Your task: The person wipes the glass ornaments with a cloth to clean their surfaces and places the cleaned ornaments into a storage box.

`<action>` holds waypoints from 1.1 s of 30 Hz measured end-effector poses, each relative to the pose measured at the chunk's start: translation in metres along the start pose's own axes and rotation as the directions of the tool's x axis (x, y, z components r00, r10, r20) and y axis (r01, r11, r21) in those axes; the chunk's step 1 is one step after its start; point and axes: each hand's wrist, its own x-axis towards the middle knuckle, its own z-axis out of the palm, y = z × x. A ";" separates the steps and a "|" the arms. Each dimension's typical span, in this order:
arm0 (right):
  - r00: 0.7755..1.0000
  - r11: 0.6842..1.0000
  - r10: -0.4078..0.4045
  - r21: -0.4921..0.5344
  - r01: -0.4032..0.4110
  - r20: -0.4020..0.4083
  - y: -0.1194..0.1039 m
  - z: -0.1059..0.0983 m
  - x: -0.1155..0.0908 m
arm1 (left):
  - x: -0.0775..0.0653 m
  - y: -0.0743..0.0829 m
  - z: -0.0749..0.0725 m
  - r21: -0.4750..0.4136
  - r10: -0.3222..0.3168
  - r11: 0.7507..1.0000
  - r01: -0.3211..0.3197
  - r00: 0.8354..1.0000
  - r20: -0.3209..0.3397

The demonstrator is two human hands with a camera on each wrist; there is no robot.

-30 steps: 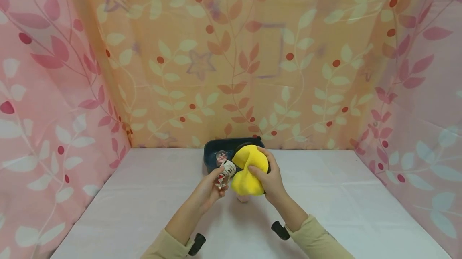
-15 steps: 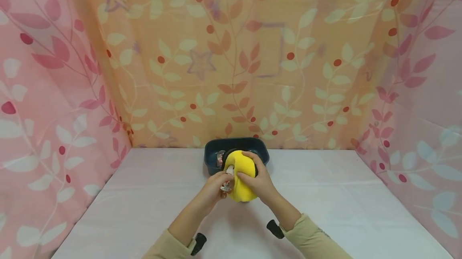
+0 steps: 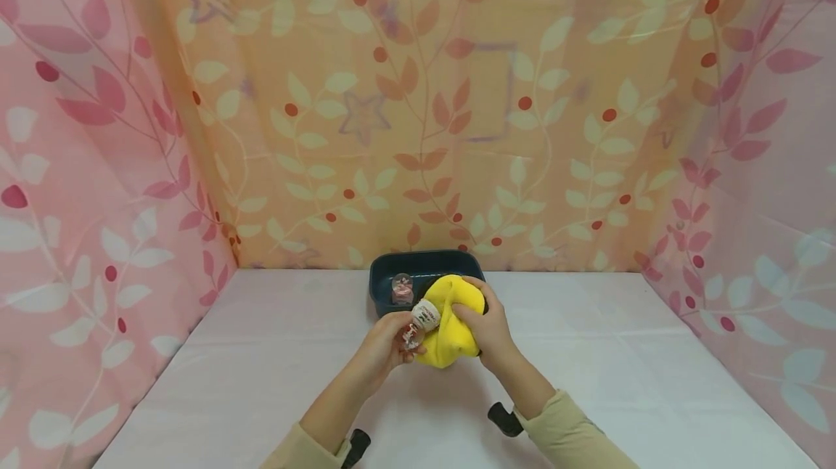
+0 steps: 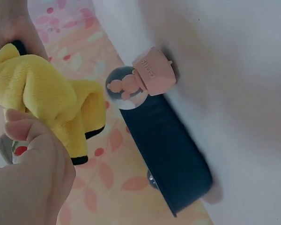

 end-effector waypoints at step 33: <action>0.991 0.993 -0.119 0.030 0.117 0.064 -0.007 0.003 -0.011 | -0.004 -0.001 -0.002 0.134 -0.035 0.990 0.034 0.999 0.004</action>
